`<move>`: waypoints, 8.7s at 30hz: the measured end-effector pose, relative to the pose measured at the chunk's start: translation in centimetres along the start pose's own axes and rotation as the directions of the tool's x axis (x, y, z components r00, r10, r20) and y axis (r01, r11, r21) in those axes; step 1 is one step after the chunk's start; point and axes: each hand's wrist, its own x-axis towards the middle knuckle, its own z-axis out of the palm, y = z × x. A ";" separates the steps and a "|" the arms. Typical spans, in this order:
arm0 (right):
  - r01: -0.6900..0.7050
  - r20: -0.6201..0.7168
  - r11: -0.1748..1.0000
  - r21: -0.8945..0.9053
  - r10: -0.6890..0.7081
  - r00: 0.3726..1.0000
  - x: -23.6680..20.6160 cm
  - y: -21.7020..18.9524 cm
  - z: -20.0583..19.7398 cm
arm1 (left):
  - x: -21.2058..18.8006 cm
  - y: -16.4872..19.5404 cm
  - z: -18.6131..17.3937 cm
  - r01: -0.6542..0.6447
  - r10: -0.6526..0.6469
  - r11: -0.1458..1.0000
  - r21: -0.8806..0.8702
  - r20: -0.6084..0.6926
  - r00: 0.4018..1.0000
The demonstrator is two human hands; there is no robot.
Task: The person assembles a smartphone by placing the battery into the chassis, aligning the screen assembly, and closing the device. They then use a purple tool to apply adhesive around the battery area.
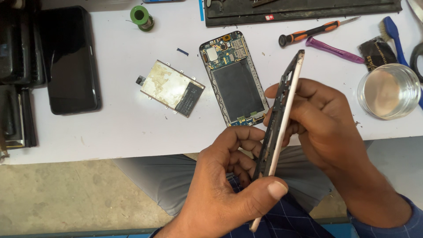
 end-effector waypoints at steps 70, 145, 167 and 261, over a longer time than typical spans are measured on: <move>0.424 0.304 0.185 -0.887 -0.457 0.836 4.0 4.1 4.5 | 2.6 -4.1 -16.5 -0.343 0.308 0.939 -0.037 -0.357 0.882; 0.325 0.238 0.042 -0.945 -0.594 0.769 2.6 4.8 2.3 | 3.8 2.6 -23.5 -0.006 0.118 0.974 0.227 -0.483 0.868; 0.278 0.230 -0.013 -0.961 -0.597 0.769 2.9 5.7 1.0 | 4.0 6.7 -26.4 0.344 0.479 0.360 0.867 -0.488 0.730; 0.393 0.333 0.068 -0.917 -0.410 0.849 3.2 1.7 0.1 | 12.6 1.2 -13.3 -0.500 0.388 0.144 0.854 0.416 0.822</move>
